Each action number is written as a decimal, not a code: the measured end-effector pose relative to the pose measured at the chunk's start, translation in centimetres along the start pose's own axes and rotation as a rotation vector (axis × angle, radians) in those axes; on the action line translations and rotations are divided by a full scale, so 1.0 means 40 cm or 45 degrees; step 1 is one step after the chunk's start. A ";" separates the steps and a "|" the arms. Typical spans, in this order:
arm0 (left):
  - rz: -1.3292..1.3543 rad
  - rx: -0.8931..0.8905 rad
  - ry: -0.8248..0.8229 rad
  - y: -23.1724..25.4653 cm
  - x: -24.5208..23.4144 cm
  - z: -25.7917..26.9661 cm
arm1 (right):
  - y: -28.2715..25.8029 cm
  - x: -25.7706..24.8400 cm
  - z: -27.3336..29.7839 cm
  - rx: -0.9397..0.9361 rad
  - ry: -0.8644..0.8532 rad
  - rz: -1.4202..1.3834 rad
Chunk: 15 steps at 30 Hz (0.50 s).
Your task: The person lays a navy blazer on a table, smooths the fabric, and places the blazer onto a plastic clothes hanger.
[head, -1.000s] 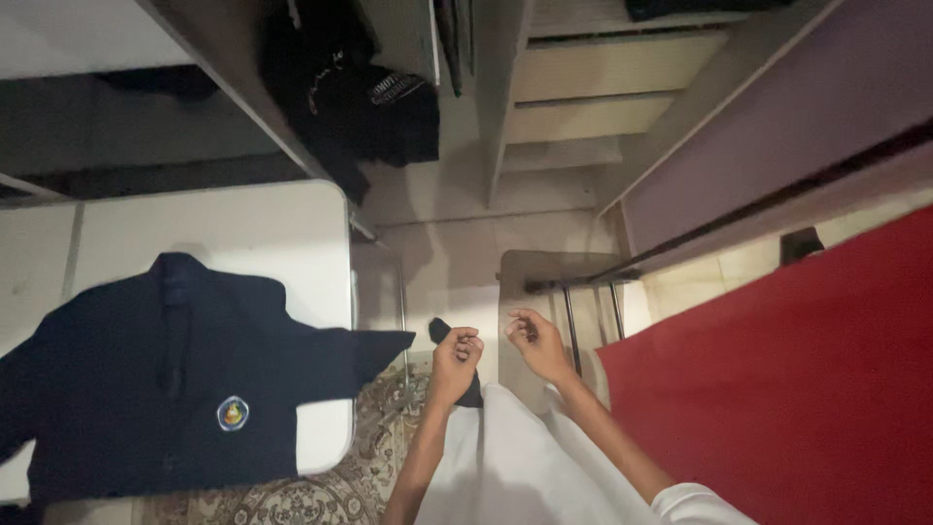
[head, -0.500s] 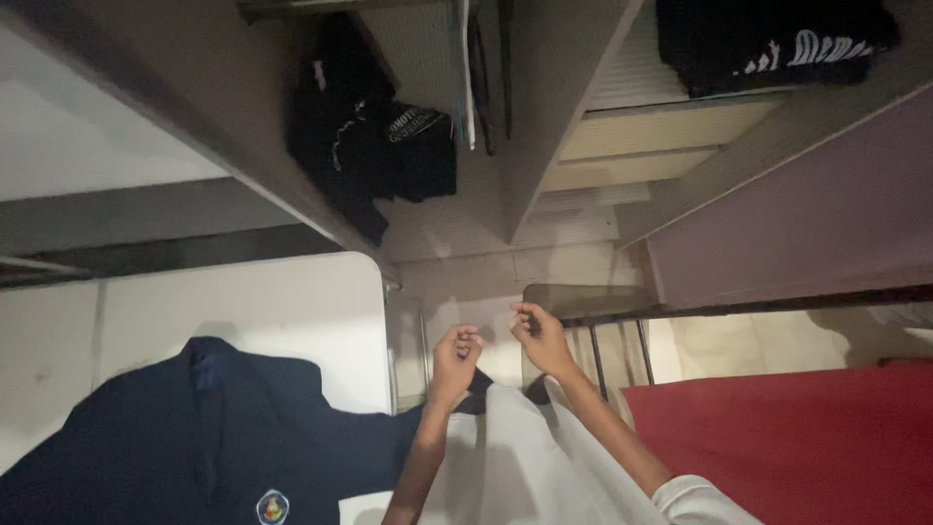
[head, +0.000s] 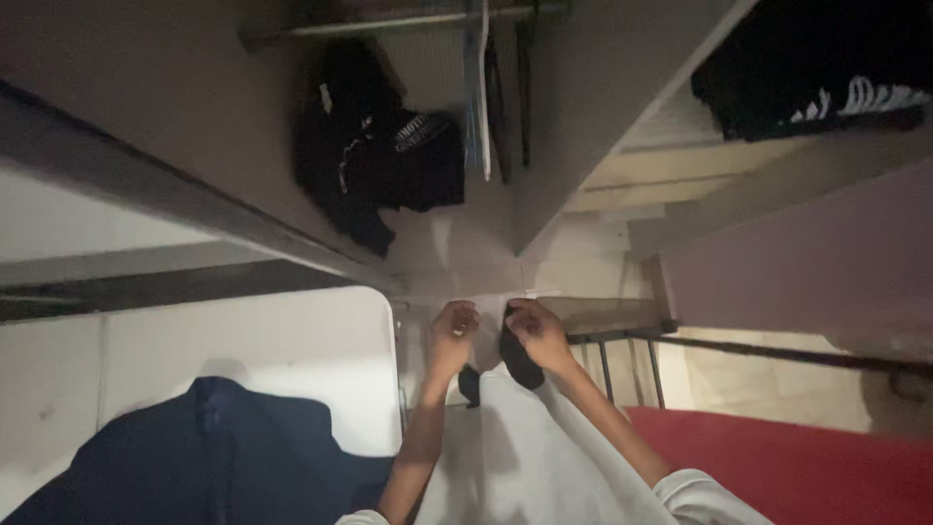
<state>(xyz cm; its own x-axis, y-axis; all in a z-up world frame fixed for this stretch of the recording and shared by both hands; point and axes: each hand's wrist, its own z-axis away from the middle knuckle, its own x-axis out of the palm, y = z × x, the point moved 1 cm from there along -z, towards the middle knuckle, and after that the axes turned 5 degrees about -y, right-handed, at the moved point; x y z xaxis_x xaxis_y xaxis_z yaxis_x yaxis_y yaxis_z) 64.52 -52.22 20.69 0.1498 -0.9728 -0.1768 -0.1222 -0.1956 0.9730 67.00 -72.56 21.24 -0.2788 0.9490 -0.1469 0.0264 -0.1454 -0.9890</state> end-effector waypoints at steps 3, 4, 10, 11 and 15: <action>-0.084 -0.013 -0.004 0.048 -0.016 -0.094 | -0.070 -0.004 -0.068 -0.035 -0.045 0.065; -0.091 -0.005 -0.023 0.062 -0.017 -0.129 | -0.107 -0.010 -0.091 -0.035 -0.050 0.064; -0.008 0.209 -0.018 0.091 0.009 -0.355 | -0.279 -0.051 -0.204 0.091 -0.100 0.054; -0.007 0.203 -0.012 0.085 0.011 -0.389 | -0.280 -0.061 -0.243 0.041 -0.103 0.153; 0.007 0.133 -0.029 0.009 0.042 -0.555 | -0.224 -0.114 -0.347 -0.134 -0.132 0.188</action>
<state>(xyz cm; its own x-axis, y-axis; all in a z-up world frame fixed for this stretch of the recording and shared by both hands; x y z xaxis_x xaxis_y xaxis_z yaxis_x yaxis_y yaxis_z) 86.51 -51.18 24.04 0.1263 -0.9762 -0.1762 -0.2245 -0.2012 0.9535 81.38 -71.70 30.54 -0.3614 0.8850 -0.2935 0.1731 -0.2457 -0.9538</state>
